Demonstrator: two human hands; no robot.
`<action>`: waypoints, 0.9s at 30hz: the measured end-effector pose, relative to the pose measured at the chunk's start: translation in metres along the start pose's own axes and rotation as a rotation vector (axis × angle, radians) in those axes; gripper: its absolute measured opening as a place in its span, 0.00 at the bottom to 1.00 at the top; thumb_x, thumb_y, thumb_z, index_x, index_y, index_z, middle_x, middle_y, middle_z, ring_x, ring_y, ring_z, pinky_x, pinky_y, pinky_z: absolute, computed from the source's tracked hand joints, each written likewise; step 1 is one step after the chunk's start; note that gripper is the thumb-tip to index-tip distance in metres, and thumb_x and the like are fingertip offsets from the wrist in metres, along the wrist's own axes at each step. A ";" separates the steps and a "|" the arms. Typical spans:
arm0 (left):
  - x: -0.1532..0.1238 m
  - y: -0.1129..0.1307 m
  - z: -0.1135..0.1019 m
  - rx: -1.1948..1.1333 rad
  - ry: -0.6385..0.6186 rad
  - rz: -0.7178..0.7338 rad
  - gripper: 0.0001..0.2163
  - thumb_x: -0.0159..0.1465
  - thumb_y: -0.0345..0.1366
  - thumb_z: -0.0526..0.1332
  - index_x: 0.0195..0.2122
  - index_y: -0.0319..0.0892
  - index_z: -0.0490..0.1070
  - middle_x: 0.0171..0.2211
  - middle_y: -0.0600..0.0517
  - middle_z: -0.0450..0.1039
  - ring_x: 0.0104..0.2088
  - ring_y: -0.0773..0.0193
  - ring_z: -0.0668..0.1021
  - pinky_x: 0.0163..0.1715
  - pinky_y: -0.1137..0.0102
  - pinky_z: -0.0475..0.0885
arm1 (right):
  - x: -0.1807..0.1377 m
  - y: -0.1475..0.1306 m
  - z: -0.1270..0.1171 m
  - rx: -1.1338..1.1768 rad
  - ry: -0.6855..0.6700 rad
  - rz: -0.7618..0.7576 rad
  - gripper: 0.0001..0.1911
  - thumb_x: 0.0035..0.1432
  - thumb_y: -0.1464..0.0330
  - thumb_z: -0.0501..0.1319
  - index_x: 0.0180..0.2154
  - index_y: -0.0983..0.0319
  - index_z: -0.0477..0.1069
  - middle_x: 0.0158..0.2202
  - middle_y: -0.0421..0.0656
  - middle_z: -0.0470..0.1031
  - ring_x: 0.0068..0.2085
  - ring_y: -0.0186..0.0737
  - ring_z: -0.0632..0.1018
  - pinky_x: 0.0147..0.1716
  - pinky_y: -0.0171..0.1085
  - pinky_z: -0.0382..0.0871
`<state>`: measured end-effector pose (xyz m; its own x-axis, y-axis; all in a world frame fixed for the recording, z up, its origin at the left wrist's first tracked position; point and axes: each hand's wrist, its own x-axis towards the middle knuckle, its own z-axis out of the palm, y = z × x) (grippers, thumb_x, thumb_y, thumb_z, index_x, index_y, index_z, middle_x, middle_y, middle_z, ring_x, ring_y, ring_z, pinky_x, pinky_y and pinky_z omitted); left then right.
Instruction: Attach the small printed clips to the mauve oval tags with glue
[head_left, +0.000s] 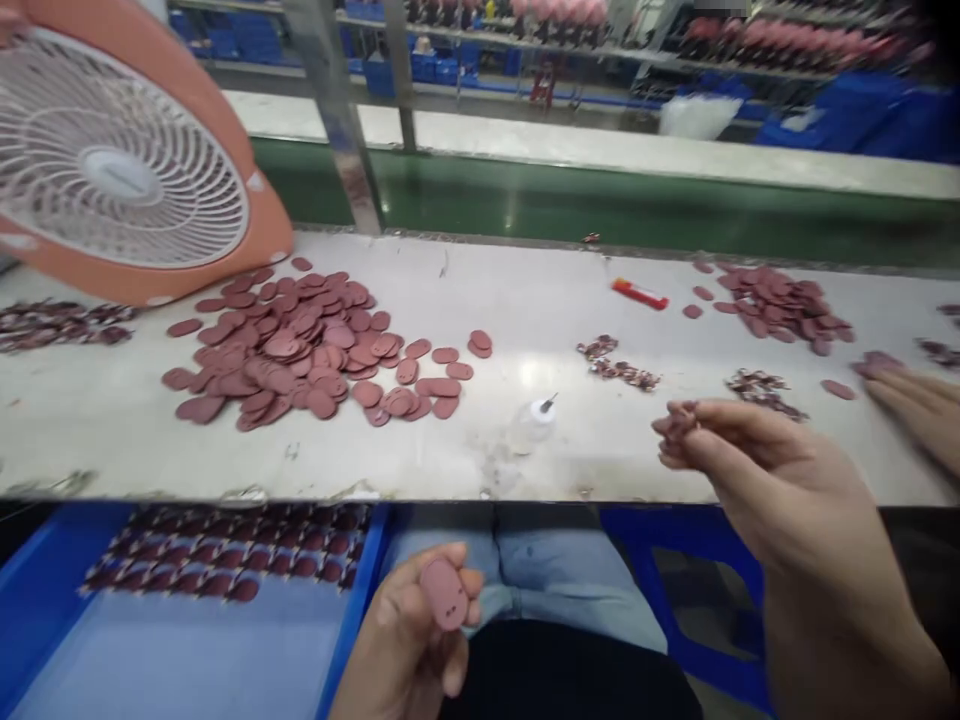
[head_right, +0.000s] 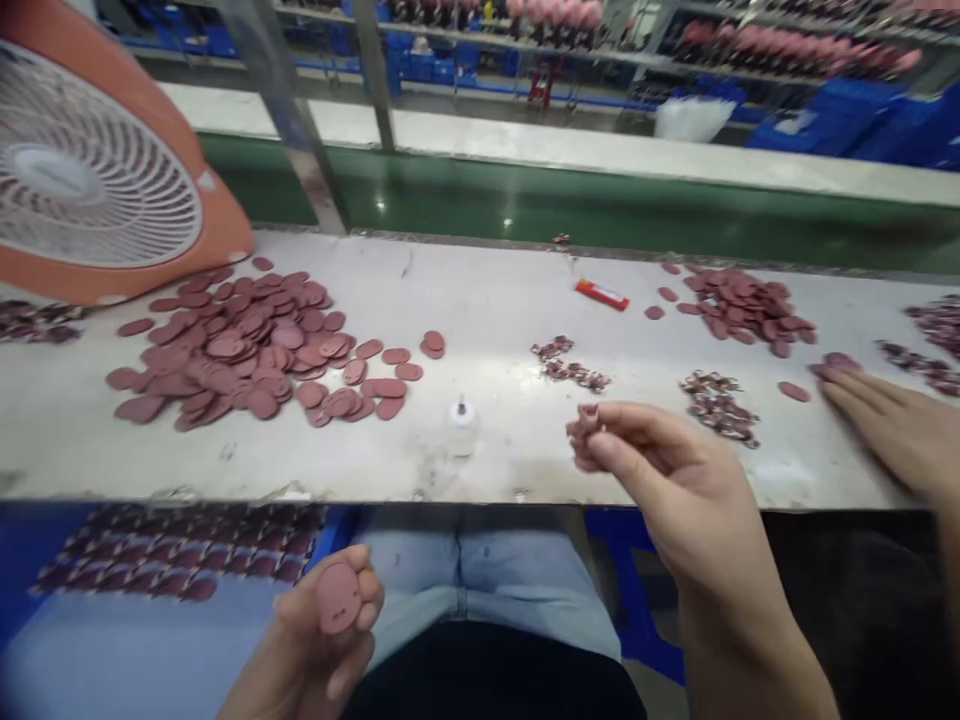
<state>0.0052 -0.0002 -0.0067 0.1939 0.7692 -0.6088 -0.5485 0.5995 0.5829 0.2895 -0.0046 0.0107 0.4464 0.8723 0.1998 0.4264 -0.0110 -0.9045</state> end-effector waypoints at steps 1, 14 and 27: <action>-0.003 0.000 0.002 -0.003 -0.008 -0.009 0.23 0.43 0.52 0.76 0.33 0.40 0.83 0.26 0.47 0.80 0.24 0.68 0.77 0.14 0.82 0.65 | -0.011 -0.013 0.009 0.042 -0.072 0.004 0.09 0.62 0.57 0.66 0.41 0.54 0.77 0.35 0.39 0.81 0.36 0.38 0.83 0.35 0.33 0.81; -0.004 -0.003 -0.011 0.026 -0.311 -0.067 0.18 0.50 0.52 0.74 0.31 0.41 0.84 0.21 0.51 0.75 0.20 0.73 0.71 0.16 0.82 0.66 | -0.037 -0.069 0.072 0.124 -0.836 -0.156 0.10 0.64 0.74 0.64 0.42 0.52 0.74 0.35 0.32 0.79 0.35 0.26 0.77 0.36 0.26 0.69; -0.002 -0.007 -0.015 0.033 -0.319 -0.108 0.20 0.52 0.52 0.72 0.21 0.38 0.78 0.22 0.52 0.72 0.22 0.73 0.73 0.17 0.83 0.66 | -0.033 -0.078 0.066 -0.047 -0.956 -0.267 0.10 0.65 0.75 0.61 0.43 0.53 0.72 0.36 0.33 0.78 0.37 0.29 0.78 0.40 0.30 0.70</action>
<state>-0.0042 -0.0092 -0.0174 0.4970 0.7279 -0.4724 -0.4850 0.6845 0.5443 0.1892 -0.0005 0.0498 -0.4817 0.8762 -0.0118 0.4606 0.2418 -0.8540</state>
